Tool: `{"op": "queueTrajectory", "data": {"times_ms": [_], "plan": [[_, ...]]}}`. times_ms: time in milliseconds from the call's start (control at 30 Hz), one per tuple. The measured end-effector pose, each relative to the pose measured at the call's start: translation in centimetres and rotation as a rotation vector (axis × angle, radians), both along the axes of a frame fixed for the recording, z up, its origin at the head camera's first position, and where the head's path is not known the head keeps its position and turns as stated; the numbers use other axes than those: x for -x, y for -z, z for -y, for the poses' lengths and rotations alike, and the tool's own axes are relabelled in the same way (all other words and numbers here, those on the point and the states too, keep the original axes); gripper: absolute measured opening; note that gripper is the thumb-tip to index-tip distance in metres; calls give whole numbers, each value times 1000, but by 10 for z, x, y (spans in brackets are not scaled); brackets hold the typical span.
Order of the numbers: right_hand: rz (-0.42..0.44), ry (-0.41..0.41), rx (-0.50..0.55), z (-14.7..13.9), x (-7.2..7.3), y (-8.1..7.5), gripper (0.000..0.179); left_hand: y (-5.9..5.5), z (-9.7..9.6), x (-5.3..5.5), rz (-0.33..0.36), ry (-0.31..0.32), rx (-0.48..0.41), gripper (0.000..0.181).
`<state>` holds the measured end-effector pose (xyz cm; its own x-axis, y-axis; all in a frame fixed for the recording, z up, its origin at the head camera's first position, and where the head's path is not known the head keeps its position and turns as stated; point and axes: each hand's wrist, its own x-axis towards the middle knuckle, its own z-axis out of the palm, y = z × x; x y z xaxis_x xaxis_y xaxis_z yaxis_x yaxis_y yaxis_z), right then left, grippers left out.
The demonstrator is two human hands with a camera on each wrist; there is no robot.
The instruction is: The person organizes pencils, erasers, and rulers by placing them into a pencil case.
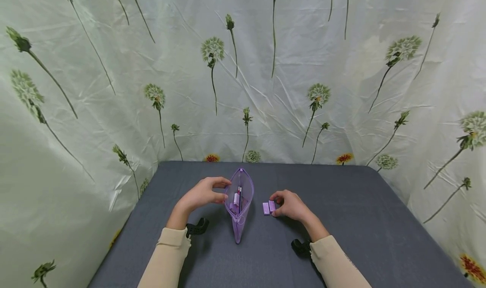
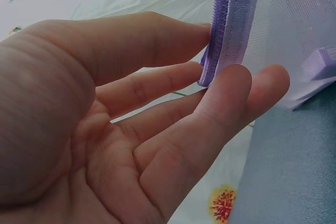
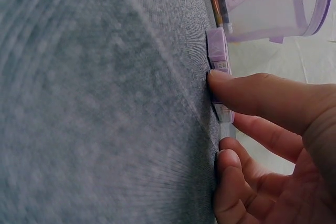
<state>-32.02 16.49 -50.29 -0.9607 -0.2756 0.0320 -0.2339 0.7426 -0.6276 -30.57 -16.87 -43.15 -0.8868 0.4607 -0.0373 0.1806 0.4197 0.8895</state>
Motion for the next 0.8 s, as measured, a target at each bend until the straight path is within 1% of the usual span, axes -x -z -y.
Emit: {"op": "queueTrajectory", "data": {"times_ms": [200,400,600,800], "plan": [[-1,1,3,0,0,1,42,0,0,-1,9,-3,-16,49],[-8,-4,13,-1,1,3,41,1,-1,-1,0,-7,-11,46],[-2,8,57,-1,2,3,39,1,0,-1,-1,-5,-15,44],[7,18,91,-1,1,0,40,-1,-1,-1,-4,12,-21,47]]}}
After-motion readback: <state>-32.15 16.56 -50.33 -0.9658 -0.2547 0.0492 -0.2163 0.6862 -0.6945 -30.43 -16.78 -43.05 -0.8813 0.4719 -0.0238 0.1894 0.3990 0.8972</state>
